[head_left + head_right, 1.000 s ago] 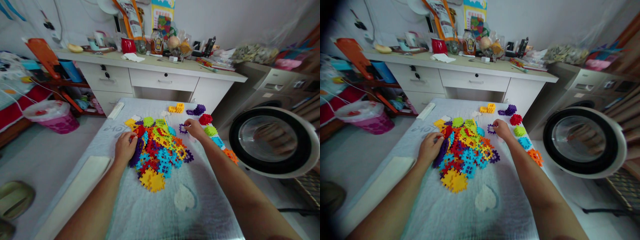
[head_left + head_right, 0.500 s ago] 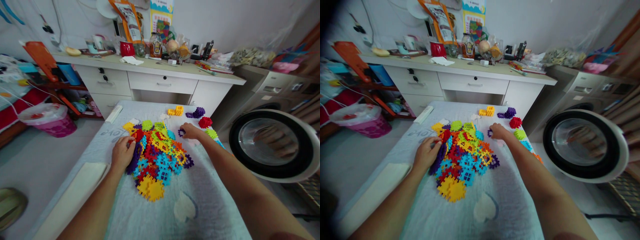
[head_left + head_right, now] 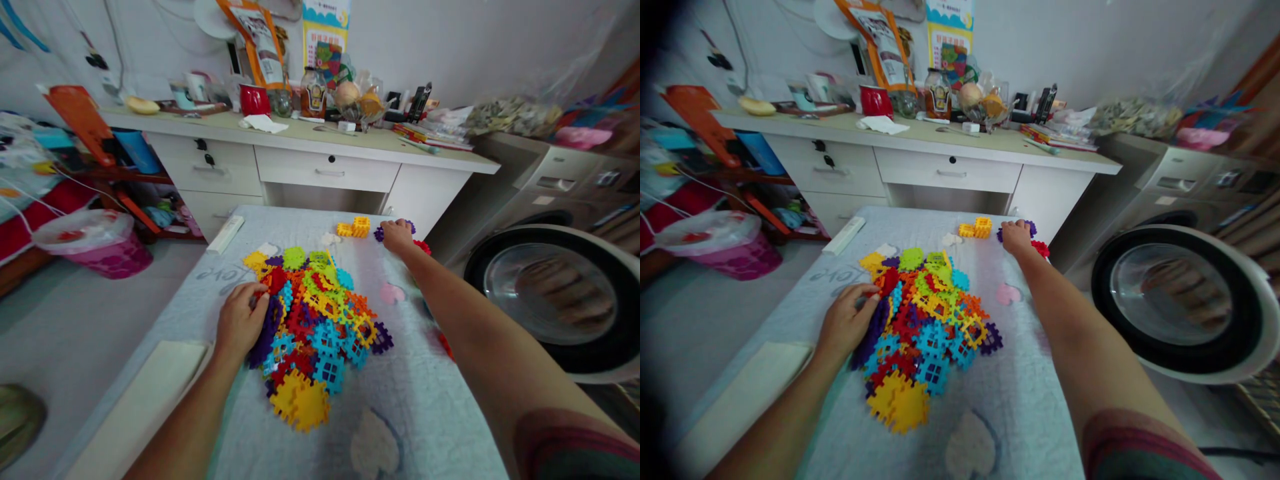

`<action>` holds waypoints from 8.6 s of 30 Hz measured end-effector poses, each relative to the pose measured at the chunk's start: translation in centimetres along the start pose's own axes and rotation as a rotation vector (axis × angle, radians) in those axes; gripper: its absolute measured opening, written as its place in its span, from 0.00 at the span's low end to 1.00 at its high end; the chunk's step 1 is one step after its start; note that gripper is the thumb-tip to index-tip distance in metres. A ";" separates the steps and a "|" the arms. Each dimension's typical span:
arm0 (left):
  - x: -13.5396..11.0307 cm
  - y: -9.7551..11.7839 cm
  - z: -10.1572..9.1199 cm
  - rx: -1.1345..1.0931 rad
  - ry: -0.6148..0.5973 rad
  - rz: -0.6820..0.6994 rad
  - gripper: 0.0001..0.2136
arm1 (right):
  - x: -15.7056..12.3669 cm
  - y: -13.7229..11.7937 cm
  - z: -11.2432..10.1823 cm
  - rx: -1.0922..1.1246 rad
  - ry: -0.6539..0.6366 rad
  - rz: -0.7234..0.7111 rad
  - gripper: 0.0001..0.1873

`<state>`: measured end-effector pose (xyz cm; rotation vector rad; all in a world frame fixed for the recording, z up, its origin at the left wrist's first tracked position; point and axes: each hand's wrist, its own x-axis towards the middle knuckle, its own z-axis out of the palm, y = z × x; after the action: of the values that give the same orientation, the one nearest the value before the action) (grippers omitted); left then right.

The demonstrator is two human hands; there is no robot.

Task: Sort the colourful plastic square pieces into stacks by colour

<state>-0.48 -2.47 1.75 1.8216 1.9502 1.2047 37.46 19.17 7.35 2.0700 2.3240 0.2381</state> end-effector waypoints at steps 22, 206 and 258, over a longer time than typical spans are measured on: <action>-0.1 0.1 0.0 0.003 0.009 0.007 0.13 | -6.9 -4.3 -3.4 0.204 0.016 -0.129 0.16; -0.8 0.7 -0.3 0.124 -0.019 0.160 0.15 | -29.6 7.0 -4.5 0.417 0.134 0.076 0.16; -1.0 0.7 -0.3 0.094 -0.018 0.141 0.14 | -25.3 -5.0 -3.8 0.619 0.046 -0.296 0.26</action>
<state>0.05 -3.57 1.98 2.0402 1.9270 1.1504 35.12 -6.80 8.33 1.8686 2.9624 -0.5083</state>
